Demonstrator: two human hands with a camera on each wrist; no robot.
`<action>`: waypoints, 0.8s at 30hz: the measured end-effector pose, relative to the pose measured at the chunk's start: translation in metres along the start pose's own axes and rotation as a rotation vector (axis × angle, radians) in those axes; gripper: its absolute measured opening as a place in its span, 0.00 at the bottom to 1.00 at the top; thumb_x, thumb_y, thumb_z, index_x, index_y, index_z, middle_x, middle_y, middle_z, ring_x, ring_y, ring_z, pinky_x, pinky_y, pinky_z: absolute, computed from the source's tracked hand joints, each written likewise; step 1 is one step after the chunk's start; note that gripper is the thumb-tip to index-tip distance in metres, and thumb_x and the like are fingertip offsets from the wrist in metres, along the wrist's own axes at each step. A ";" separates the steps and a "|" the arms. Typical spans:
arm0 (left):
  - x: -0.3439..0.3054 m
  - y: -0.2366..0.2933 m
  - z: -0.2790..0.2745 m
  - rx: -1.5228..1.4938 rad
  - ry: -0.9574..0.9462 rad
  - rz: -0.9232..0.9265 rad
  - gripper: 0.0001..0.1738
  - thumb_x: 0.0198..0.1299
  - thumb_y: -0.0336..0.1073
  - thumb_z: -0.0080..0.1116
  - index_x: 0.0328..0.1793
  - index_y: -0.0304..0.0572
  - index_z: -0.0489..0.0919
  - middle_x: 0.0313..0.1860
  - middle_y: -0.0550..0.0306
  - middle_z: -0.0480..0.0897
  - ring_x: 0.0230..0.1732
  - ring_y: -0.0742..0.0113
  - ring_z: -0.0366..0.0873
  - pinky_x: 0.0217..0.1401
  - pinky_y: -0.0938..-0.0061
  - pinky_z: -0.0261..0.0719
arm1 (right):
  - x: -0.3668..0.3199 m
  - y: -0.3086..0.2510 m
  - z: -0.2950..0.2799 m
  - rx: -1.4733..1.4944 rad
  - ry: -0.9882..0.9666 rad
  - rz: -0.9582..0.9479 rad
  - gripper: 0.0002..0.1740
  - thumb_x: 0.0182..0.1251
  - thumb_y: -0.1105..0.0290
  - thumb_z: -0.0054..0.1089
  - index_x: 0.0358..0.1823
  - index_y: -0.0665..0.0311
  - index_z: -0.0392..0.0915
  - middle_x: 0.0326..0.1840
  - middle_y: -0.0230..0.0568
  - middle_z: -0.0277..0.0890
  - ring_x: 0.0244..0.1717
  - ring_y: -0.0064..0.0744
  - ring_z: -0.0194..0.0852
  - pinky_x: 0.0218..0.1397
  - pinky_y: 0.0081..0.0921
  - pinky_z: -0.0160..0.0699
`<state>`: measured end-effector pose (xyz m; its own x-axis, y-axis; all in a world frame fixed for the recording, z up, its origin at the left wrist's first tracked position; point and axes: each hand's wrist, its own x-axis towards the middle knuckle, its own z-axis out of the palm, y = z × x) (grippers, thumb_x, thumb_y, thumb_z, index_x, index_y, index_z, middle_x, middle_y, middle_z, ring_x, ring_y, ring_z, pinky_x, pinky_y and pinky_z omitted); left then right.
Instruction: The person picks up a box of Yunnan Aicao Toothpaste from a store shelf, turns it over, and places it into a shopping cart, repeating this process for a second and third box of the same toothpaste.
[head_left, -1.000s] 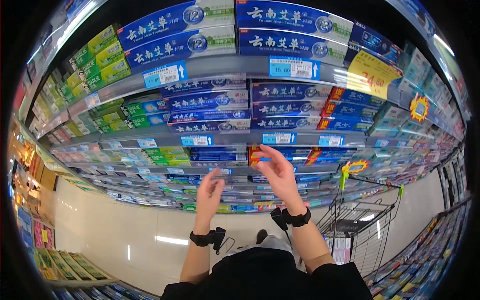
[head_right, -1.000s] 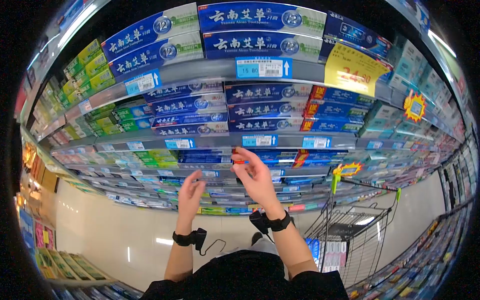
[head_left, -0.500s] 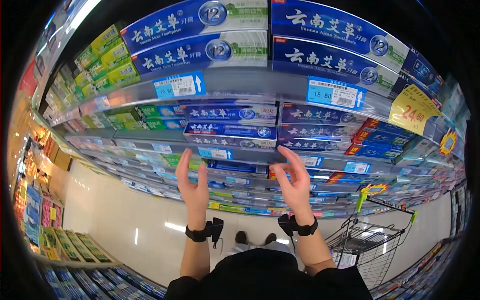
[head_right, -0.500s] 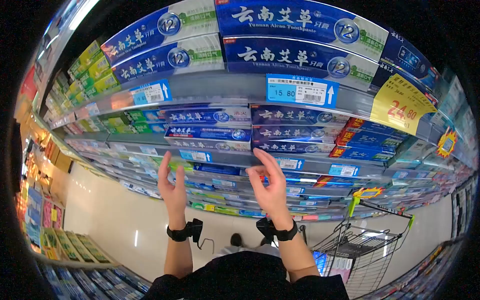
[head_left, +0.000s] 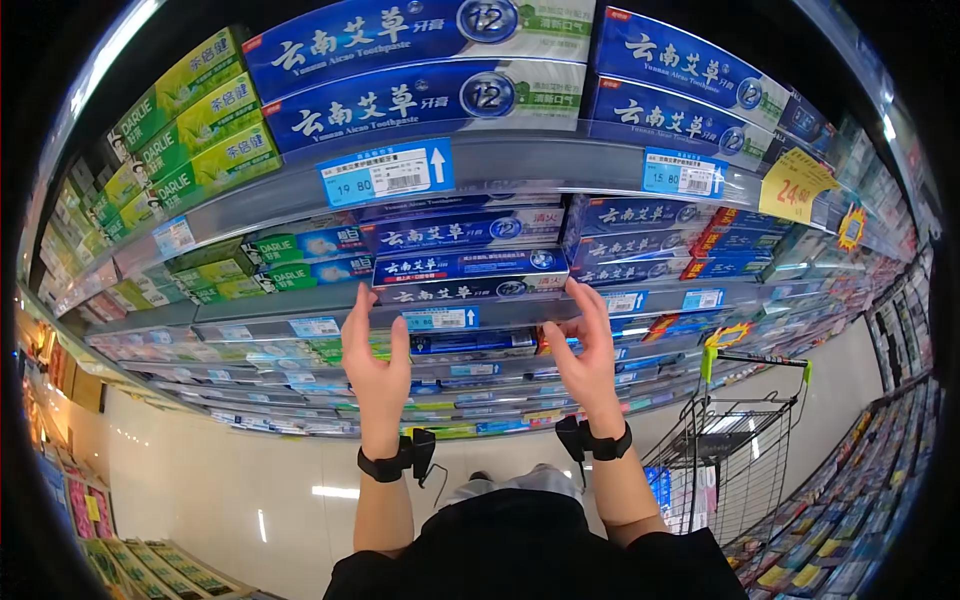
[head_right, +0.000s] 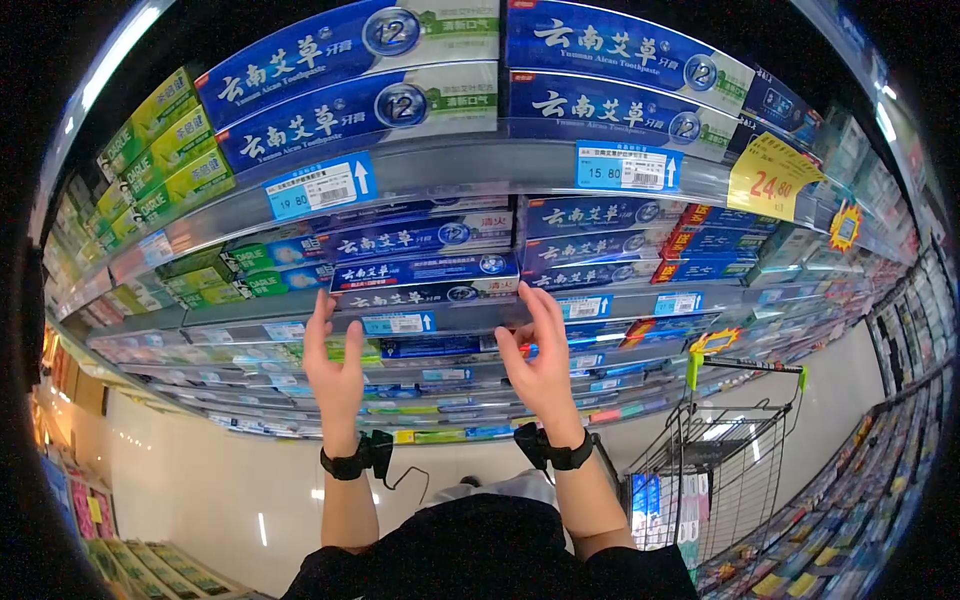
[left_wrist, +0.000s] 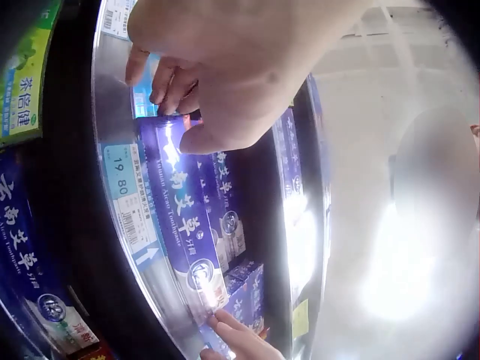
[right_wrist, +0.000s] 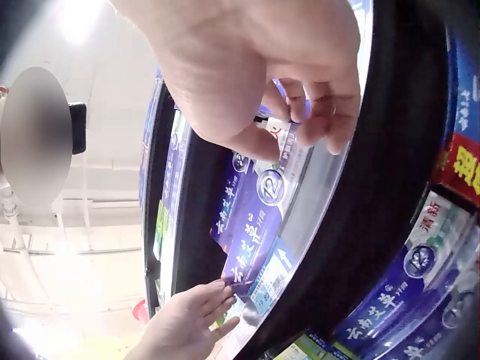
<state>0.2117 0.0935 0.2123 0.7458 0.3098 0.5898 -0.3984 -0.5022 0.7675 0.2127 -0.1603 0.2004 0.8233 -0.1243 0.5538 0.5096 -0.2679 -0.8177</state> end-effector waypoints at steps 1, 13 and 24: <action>0.000 -0.002 -0.001 0.090 -0.010 0.074 0.31 0.62 0.34 0.61 0.72 0.36 0.68 0.63 0.45 0.75 0.64 0.56 0.72 0.64 0.63 0.67 | 0.000 -0.003 0.001 -0.006 -0.001 -0.005 0.31 0.63 0.76 0.62 0.68 0.65 0.67 0.67 0.45 0.61 0.32 0.20 0.72 0.41 0.20 0.75; 0.000 0.014 -0.018 -0.087 0.025 0.133 0.33 0.57 0.30 0.63 0.70 0.34 0.69 0.64 0.45 0.75 0.63 0.57 0.71 0.61 0.66 0.68 | -0.009 -0.009 0.007 0.013 0.011 -0.067 0.32 0.61 0.79 0.63 0.68 0.69 0.68 0.68 0.45 0.59 0.38 0.20 0.74 0.45 0.20 0.77; -0.025 0.014 -0.033 -0.760 -0.004 0.123 0.33 0.57 0.25 0.63 0.68 0.29 0.64 0.70 0.37 0.65 0.69 0.55 0.66 0.70 0.61 0.65 | -0.041 -0.037 -0.002 0.667 0.021 0.040 0.37 0.63 0.78 0.59 0.73 0.75 0.57 0.77 0.52 0.49 0.72 0.42 0.60 0.69 0.37 0.66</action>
<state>0.1702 0.1057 0.2166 0.6735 0.2839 0.6825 -0.7351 0.1605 0.6587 0.1596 -0.1477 0.2085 0.8430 -0.1425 0.5187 0.5300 0.3849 -0.7556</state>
